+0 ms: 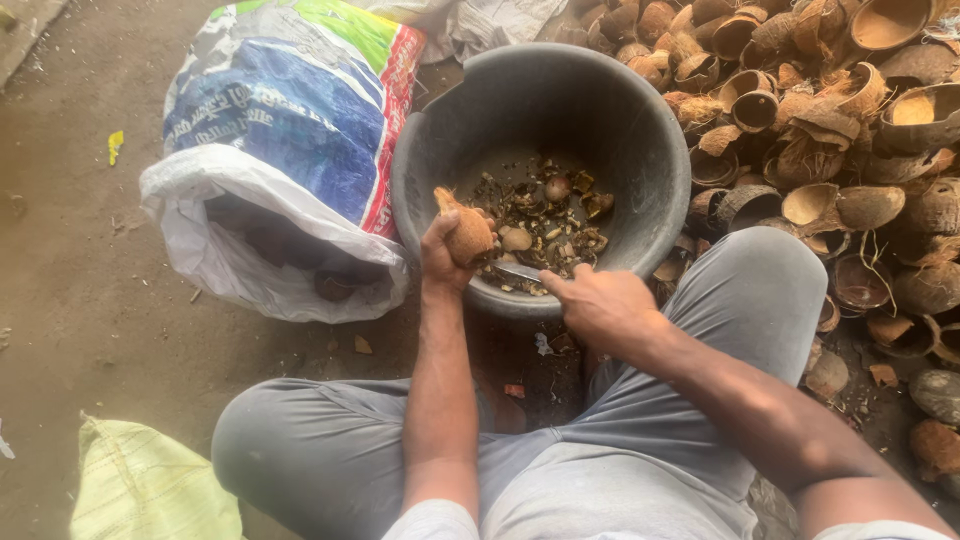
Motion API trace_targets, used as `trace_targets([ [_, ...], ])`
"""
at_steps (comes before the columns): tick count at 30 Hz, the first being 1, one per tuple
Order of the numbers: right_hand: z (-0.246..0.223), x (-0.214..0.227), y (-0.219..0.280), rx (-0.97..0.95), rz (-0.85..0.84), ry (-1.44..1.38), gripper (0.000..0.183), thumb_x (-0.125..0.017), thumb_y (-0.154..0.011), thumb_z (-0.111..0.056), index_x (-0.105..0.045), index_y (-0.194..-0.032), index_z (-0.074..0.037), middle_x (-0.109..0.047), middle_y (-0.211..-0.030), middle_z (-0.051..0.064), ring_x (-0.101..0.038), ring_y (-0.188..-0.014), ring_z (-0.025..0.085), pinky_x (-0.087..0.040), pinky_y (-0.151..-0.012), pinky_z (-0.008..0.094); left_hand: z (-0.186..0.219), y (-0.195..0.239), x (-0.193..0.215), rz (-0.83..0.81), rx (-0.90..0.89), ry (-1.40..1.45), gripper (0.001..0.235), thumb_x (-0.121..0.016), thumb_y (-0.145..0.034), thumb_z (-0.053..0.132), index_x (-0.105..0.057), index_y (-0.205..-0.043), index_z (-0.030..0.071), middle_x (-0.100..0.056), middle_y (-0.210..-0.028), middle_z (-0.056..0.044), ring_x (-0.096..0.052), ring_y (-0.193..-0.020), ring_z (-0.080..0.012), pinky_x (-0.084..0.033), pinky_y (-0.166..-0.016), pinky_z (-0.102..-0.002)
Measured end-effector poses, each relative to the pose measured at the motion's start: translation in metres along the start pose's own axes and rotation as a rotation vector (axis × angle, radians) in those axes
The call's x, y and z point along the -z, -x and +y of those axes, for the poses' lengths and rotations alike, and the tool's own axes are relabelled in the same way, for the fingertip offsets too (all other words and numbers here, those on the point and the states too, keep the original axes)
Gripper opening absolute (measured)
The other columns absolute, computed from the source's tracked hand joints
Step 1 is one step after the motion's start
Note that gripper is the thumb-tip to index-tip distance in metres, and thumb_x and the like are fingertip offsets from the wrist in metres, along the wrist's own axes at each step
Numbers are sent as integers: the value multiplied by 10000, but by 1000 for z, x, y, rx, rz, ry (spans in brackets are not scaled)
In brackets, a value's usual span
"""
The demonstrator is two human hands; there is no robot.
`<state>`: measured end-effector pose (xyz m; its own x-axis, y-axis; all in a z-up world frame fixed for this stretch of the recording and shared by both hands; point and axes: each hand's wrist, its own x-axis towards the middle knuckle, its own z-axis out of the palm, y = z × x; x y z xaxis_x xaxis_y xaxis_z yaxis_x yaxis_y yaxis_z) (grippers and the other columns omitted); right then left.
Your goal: The person sits on the ground and uses a knife to peel the fibrous husk off coconut shells. They hold the coconut in their left hand and scrape the husk with the knife in their right hand, dropping the debris into a large metal basin. The person repeatedly picks up new coconuts from a nearby sack and continues the peeling process.
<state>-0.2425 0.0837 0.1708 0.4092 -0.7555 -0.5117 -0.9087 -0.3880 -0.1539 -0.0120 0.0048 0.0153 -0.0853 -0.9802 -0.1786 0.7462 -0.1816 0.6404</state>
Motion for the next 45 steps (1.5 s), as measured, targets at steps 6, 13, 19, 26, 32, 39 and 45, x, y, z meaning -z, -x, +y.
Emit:
trace_targets([
  [6, 1, 6, 7, 37, 8, 33, 546, -541, -967, -187, -387, -1489, -153, -661, -971, 184, -736, -738, 300, -597, -559, 421, 1, 1, -1, -18, -31, 111, 441, -719, -888, 248, -565, -1197, -26, -680, -1021, -201, -750, -911, -315, -676, -753, -403],
  [13, -6, -17, -12, -8, 31, -125, 520, -429, -1041, -180, -338, -1553, -163, -659, -1028, 212, -724, -737, 330, -589, -578, 446, -15, -2, -8, 68, 22, 209, 459, -697, -900, 290, -547, -1184, -38, -672, -1003, -200, -745, -881, -321, -675, -732, -419],
  [19, -10, -63, -38, -111, -21, -306, 490, -381, -1065, -169, -393, -1555, -166, -667, -1017, 216, -708, -728, 293, -583, -604, 418, -29, 7, -32, 591, -134, -240, 509, -655, -846, 267, -518, -1249, -10, -624, -1002, -116, -715, -851, -264, -674, -715, -388],
  [26, -16, -100, -61, -8, 91, -1192, 432, -526, -1060, -214, -551, -1487, -153, -633, -784, 72, -611, -615, 155, -549, -552, 344, -14, 5, -68, 791, -514, -537, 503, -703, -876, 211, -520, -1262, -55, -653, -1052, -132, -699, -908, -228, -625, -823, -337],
  [32, -14, -70, -49, -180, -178, -1229, 467, -466, -1043, -250, -486, -1509, -236, -554, -682, -1, -520, -535, 118, -462, -449, 291, -10, 7, -51, 648, -593, -622, 482, -747, -872, 252, -604, -1251, -10, -683, -1093, -147, -719, -966, -238, -635, -911, -369],
  [39, 19, -54, -49, -13, -103, -1147, 467, -496, -1031, -238, -520, -1493, -176, -527, -640, -3, -504, -492, 114, -439, -434, 283, 3, 5, -33, 346, -272, -376, 394, -732, -774, 179, -570, -1098, 25, -644, -1015, -155, -694, -871, -268, -644, -744, -428],
  [45, 9, -69, -51, -42, -2, -1214, 469, -531, -1023, -235, -549, -1486, -163, -582, -690, -6, -547, -568, 98, -459, -493, 257, 9, 8, -57, 729, -529, -615, 367, -691, -853, 182, -534, -1114, -23, -621, -1055, -163, -703, -895, -258, -646, -777, -392],
])
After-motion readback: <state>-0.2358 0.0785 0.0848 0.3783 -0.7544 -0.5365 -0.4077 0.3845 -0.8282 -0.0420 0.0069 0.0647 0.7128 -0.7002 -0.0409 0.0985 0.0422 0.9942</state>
